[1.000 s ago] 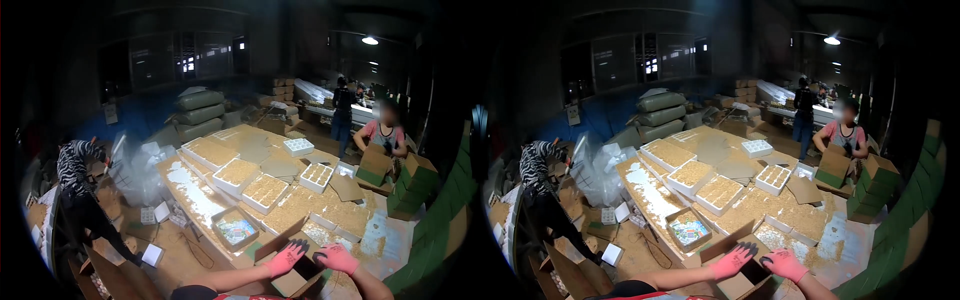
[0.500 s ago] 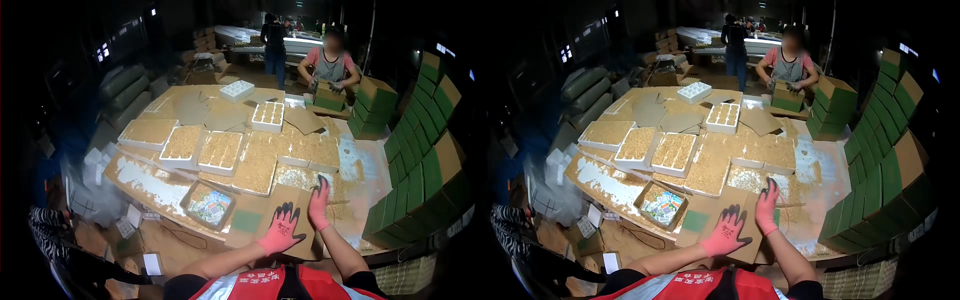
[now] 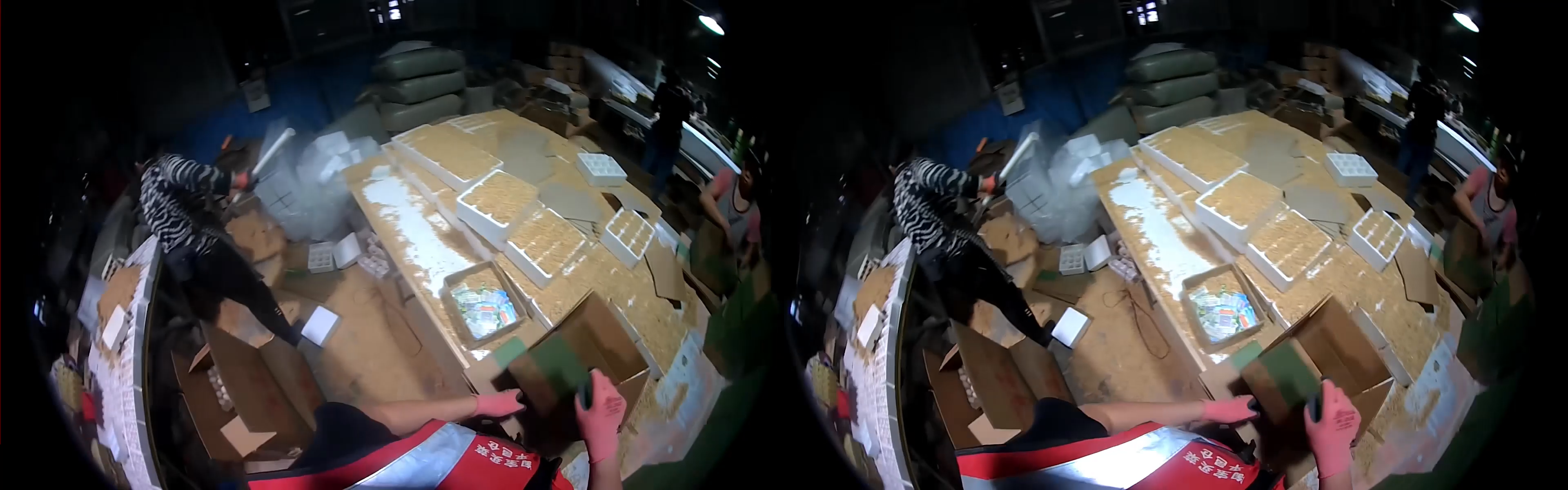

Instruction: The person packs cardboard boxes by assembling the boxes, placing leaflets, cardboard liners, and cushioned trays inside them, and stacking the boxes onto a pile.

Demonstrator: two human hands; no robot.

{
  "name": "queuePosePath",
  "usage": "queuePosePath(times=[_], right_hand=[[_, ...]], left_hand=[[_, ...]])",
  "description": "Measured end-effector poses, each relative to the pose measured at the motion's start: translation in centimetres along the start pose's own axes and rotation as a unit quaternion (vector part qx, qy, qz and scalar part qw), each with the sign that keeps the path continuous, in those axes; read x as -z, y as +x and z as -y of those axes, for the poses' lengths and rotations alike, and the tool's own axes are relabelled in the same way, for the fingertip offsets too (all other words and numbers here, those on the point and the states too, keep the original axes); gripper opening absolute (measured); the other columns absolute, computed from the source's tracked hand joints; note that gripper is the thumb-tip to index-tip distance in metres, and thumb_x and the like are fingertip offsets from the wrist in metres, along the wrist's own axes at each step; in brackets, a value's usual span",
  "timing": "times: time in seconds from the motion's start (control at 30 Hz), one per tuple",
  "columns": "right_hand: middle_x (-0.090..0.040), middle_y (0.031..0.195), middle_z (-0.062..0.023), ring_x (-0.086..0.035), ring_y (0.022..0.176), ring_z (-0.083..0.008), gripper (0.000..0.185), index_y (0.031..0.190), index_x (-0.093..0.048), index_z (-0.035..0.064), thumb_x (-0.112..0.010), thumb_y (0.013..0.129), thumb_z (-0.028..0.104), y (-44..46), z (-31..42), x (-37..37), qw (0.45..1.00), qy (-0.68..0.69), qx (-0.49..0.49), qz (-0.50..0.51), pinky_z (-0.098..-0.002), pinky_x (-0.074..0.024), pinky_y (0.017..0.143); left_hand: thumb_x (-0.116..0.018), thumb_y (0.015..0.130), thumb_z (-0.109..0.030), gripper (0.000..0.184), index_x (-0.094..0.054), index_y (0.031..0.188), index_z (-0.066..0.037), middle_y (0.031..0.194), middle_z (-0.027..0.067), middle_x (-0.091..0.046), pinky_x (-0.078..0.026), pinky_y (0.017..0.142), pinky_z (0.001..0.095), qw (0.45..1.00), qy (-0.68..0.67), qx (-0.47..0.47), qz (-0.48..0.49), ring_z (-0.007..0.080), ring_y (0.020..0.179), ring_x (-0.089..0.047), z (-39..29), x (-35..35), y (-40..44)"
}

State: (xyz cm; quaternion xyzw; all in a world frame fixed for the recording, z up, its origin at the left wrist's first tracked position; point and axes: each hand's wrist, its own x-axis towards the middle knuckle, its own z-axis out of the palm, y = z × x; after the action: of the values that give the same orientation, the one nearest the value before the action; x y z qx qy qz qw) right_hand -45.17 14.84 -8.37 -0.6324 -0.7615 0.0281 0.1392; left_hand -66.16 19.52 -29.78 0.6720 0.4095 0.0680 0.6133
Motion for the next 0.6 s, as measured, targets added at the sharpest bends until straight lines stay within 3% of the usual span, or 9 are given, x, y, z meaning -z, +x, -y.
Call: queuePosePath(times=[0.03,0.07,0.13,0.23,0.33,0.37,0.5,0.57,0.6], right_hand=[[-0.059,0.087,-0.012,-0.061,0.078,-0.0308,0.047,0.117,-0.055,0.0049,-0.071,0.077,0.022,-0.3,-1.1,-2.5,0.989,-0.047,0.135,-0.043,-0.0412,-0.0481,0.065],[-0.059,0.084,-0.0105,-0.061,0.074,-0.0288,0.049,0.119,-0.055,0.0064,-0.072,0.076,0.023,-1.0,-2.0,-4.5,0.982,-0.016,0.175,-0.07,-0.0388,-0.0478,0.063],[-0.061,0.102,-0.0155,-0.061,0.095,-0.032,0.051,0.123,-0.054,0.0052,-0.071,0.077,0.021,-2.5,-3.0,-5.9,0.992,0.016,0.117,0.052,-0.0416,-0.0493,0.079],[-0.061,0.096,-0.013,-0.06,0.087,-0.0326,0.051,0.122,-0.053,0.0085,-0.071,0.077,0.025,-4.3,-3.3,-8.5,0.979,-0.01,0.201,0.035,-0.0436,-0.0476,0.075],[-0.061,0.102,-0.0123,-0.06,0.093,-0.0318,0.052,0.122,-0.054,0.0097,-0.071,0.076,0.024,-3.9,-2.5,-6.3,0.963,0.018,0.243,0.116,-0.0446,-0.0464,0.08],[-0.06,0.107,-0.0137,-0.058,0.098,-0.0331,0.052,0.122,-0.054,0.0087,-0.071,0.074,0.021,-1.9,-6.8,-6.8,0.959,0.118,0.254,0.031,-0.0447,-0.0458,0.085],[-0.03,0.15,-0.0226,-0.025,0.14,-0.0412,0.065,0.143,-0.037,0.0042,-0.063,0.084,0.013,2.5,-14.1,-4.9,0.99,0.096,-0.012,-0.102,-0.0495,-0.0227,0.114],[-0.029,0.15,-0.0227,-0.029,0.138,-0.0422,0.065,0.146,-0.032,0.0063,-0.059,0.087,0.014,3.0,-16.0,-7.0,0.992,0.073,-0.047,0.093,-0.0502,-0.0254,0.113],[-0.031,0.149,-0.024,-0.029,0.137,-0.0438,0.062,0.146,-0.033,0.0072,-0.056,0.09,0.02,2.9,-16.6,-8.1,0.969,0.223,-0.098,0.048,-0.0495,-0.0246,0.114]], left_hand=[[-0.049,0.091,-0.033,0.037,-0.054,0.108,0.0,0.081,0.0172,-0.063,-0.048,0.072,0.0433,0.995,-0.068,0.009,0.075,0.0291,0.073,-0.058,0.0,-0.1,-0.5],[-0.048,0.092,-0.034,0.036,-0.057,0.111,-0.004,0.076,0.0127,-0.062,-0.047,0.066,0.041,1.0,-0.02,-0.003,0.001,0.0247,0.067,-0.056,0.7,1.5,-1.5],[-0.047,0.094,-0.036,0.041,-0.059,0.123,-0.01,0.074,0.0074,-0.064,-0.047,0.062,0.0379,0.984,-0.038,0.016,-0.172,0.0189,0.062,-0.056,-1.0,5.5,-6.0],[-0.052,0.094,-0.042,0.068,-0.031,0.147,-0.006,0.111,0.0165,-0.064,-0.047,0.086,0.0383,0.934,-0.056,-0.039,-0.35,0.0266,0.096,-0.062,-2.3,8.9,-4.7],[-0.052,0.093,-0.032,0.078,-0.013,0.15,0.004,0.139,0.0277,-0.046,-0.038,0.104,0.038,0.965,-0.038,-0.022,-0.26,0.0352,0.123,-0.051,-8.0,6.1,-0.2],[-0.051,0.091,-0.026,0.078,-0.01,0.151,0.003,0.134,0.0291,-0.049,-0.04,0.101,0.0386,0.959,0.044,-0.003,-0.279,0.0363,0.119,-0.053,-7.1,5.6,2.2],[-0.051,0.085,-0.016,0.083,-0.005,0.152,0.0,0.104,0.0244,-0.062,-0.046,0.088,0.0385,0.96,0.094,0.007,-0.263,0.0351,0.096,-0.06,-4.9,7.5,4.8],[-0.054,0.085,-0.019,0.087,-0.003,0.153,-0.003,0.086,0.0124,-0.062,-0.049,0.069,0.0336,0.977,-0.084,0.081,-0.18,0.0237,0.071,-0.056,-14.6,7.4,-1.7],[-0.056,0.086,-0.023,0.086,-0.004,0.153,-0.006,0.082,0.0057,-0.058,-0.044,0.054,0.0293,0.988,-0.108,0.036,-0.105,0.0142,0.06,-0.047,-10.5,8.6,0.9]])
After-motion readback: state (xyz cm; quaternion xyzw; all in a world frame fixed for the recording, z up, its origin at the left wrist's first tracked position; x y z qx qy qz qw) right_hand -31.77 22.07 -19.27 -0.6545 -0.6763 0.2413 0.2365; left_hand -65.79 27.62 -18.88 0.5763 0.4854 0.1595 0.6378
